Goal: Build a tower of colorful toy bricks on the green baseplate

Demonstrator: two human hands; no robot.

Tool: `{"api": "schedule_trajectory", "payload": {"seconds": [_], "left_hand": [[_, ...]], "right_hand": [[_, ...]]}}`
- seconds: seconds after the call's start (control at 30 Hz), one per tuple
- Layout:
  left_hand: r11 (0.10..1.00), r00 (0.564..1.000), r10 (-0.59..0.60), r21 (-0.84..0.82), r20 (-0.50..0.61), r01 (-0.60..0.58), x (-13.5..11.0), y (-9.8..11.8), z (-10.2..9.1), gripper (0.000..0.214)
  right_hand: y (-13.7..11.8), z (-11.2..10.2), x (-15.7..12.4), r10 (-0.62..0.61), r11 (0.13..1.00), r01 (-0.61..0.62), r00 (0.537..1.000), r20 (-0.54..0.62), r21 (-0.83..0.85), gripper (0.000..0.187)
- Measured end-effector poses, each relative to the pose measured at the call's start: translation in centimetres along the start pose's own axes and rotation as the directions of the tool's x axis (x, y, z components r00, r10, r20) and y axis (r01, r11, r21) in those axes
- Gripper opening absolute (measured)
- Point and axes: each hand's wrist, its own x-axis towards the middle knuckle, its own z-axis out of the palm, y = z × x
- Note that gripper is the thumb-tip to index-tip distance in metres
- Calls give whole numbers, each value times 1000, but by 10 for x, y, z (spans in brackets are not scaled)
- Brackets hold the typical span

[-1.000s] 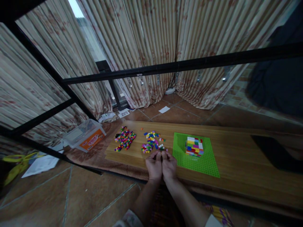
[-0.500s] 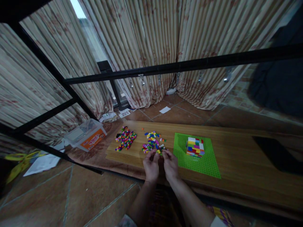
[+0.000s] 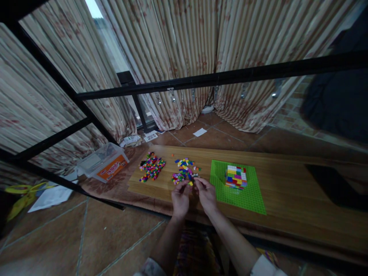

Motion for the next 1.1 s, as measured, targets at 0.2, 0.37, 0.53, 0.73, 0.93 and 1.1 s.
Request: {"api": "schedule_trajectory", "payload": {"seconds": [0.2, 0.37, 0.53, 0.73, 0.93, 1.1], "left_hand": [[999, 998, -2, 34, 66, 0, -8, 9, 4, 25], [998, 997, -62, -12, -38, 61, -16, 5, 10, 21], [972, 975, -177, -178, -131, 152, -19, 0, 10, 29], [993, 987, -72, 88, -143, 85, -5, 3, -16, 22], [949, 996, 37, 315, -87, -8, 6, 1, -31, 13], [895, 989, 147, 428, -19, -125, 12, 6, -28, 10]], "right_hand": [[-9, 0, -11, -5, 999, 3, 999, 51, 40, 30], [-6, 6, -18, 40, 991, -33, 998, -55, 130, 35], [-7, 9, -14, 114, 969, -86, 987, -110, 233, 41], [-16, -3, -11, 126, 976, -125, 992, 4, 176, 35], [-14, -3, 0, -7, 988, 26, 992, 124, -153, 23], [-14, 5, 7, -103, 872, 219, 956, 275, -437, 25]]}}
